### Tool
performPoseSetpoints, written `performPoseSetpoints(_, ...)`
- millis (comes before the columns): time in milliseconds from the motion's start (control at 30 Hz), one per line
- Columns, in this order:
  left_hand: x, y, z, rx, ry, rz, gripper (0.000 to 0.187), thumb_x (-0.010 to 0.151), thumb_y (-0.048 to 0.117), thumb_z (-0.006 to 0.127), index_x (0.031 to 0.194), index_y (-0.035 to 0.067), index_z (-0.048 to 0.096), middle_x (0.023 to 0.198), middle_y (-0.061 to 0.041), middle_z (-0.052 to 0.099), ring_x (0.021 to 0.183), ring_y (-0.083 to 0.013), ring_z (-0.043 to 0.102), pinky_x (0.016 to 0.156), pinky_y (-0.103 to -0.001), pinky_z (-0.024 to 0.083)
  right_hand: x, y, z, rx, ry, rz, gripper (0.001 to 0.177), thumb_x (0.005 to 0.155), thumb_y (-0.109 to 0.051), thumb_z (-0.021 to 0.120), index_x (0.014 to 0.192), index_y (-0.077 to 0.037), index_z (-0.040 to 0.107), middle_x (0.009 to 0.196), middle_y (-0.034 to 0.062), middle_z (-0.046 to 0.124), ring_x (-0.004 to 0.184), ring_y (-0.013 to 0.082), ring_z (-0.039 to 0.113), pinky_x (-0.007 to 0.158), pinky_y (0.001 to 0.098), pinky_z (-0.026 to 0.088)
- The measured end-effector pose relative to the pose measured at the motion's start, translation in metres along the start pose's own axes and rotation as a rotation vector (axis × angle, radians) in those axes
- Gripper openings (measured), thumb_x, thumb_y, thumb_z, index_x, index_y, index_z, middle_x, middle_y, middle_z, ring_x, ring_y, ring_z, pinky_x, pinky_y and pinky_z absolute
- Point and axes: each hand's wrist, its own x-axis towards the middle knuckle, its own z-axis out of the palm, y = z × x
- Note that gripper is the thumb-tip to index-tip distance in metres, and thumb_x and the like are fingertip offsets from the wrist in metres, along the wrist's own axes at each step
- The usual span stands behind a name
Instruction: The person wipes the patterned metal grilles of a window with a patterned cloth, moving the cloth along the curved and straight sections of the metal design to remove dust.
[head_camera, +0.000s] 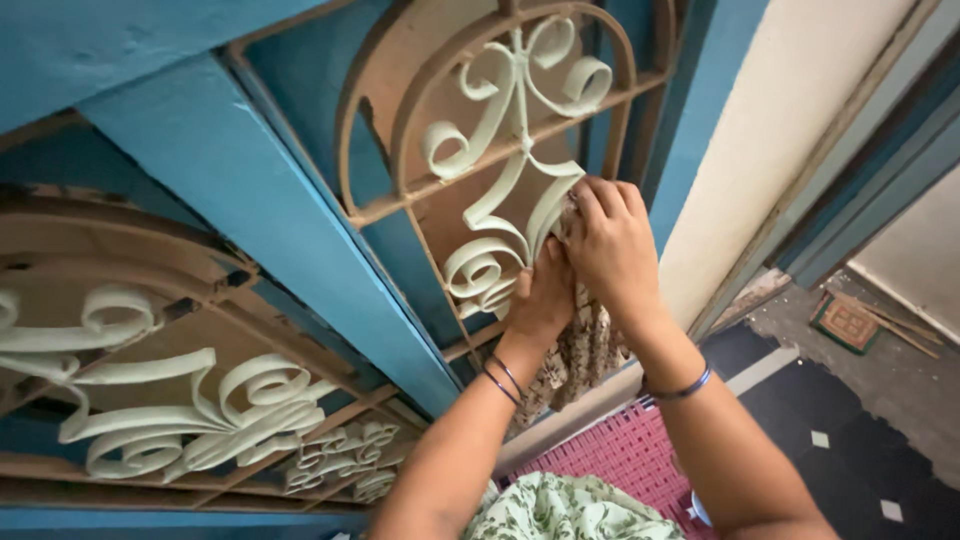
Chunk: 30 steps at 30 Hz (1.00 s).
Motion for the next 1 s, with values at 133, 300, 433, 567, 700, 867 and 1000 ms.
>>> performPoseSetpoints(133, -0.002, 0.008, 0.009, 0.008, 0.019, -0.038, 0.047, 0.100, 0.028, 0.046, 0.141, 0.010, 0.061, 0.145, -0.011, 0.060, 0.138, -0.0187, 0.051, 0.106, -0.040, 0.030, -0.003, 0.009, -0.005, 0.022, 0.022, -0.057, 0.033, 0.089, -0.003, 0.068, 0.122, 0.004, 0.065, 0.124, 0.0165, 0.068, 0.115, 0.0355, 0.061, 0.102, 0.0419, 0.051)
performPoseSetpoints(300, 0.004, 0.011, 0.003, -0.078, -0.279, -0.066, 0.056, 0.093, 0.033, 0.048, 0.145, 0.013, 0.055, 0.149, -0.006, 0.055, 0.141, -0.0167, 0.045, 0.102, -0.038, 0.024, -0.021, 0.020, 0.007, 0.077, 0.127, -0.016, 0.041, 0.088, 0.004, 0.070, 0.129, 0.001, 0.067, 0.123, 0.0146, 0.070, 0.107, 0.0319, 0.064, 0.094, 0.0395, 0.055)
performPoseSetpoints(433, 0.013, 0.002, -0.022, -0.018, -0.127, -0.098, 0.056, 0.097, 0.032, 0.050, 0.149, 0.011, 0.054, 0.146, -0.007, 0.054, 0.138, -0.0167, 0.045, 0.108, -0.038, 0.025, -0.028, 0.022, 0.025, 0.142, 0.269, 0.130, 0.019, 0.095, 0.003, 0.072, 0.113, -0.003, 0.068, 0.109, 0.0124, 0.069, 0.100, 0.0326, 0.065, 0.088, 0.0409, 0.055)
performPoseSetpoints(567, 0.017, -0.003, -0.036, -0.061, -0.194, -0.071, 0.059, 0.094, 0.030, 0.054, 0.148, 0.005, 0.054, 0.144, -0.010, 0.053, 0.137, -0.0192, 0.046, 0.108, -0.037, 0.027, -0.039, 0.020, 0.037, 0.338, 0.303, 0.399, 0.011, 0.093, 0.001, 0.072, 0.102, -0.002, 0.067, 0.097, 0.0147, 0.063, 0.084, 0.0296, 0.065, 0.074, 0.0388, 0.055)
performPoseSetpoints(700, 0.023, -0.006, -0.041, -0.087, -0.290, -0.033, 0.058, 0.087, 0.023, 0.057, 0.144, 0.008, 0.054, 0.142, -0.007, 0.053, 0.137, -0.0191, 0.047, 0.109, -0.036, 0.027, -0.055, 0.020, 0.043, 0.341, 0.305, 0.475, 0.009, 0.091, -0.001, 0.072, 0.100, -0.001, 0.068, 0.090, 0.0146, 0.060, 0.076, 0.0285, 0.063, 0.069, 0.0385, 0.052)
performPoseSetpoints(867, 0.023, -0.006, -0.056, -0.087, -0.253, -0.068, 0.053, 0.096, 0.023, 0.054, 0.145, 0.005, 0.054, 0.144, -0.008, 0.053, 0.138, -0.0211, 0.046, 0.114, -0.038, 0.027, -0.066, 0.020, 0.035, 0.356, 0.196, 0.465, 0.016, 0.095, -0.003, 0.073, 0.110, -0.005, 0.075, 0.087, 0.0130, 0.060, 0.075, 0.0271, 0.062, 0.071, 0.0369, 0.052)
performPoseSetpoints(1000, 0.024, -0.003, -0.057, -0.133, -0.321, -0.083, 0.053, 0.097, 0.023, 0.054, 0.146, 0.004, 0.054, 0.143, -0.010, 0.054, 0.138, -0.0238, 0.046, 0.117, -0.041, 0.027, -0.047, 0.020, 0.010, 0.461, 0.219, 0.597, 0.015, 0.097, -0.007, 0.072, 0.112, -0.008, 0.075, 0.095, 0.0124, 0.066, 0.075, 0.0246, 0.065, 0.069, 0.0342, 0.053)
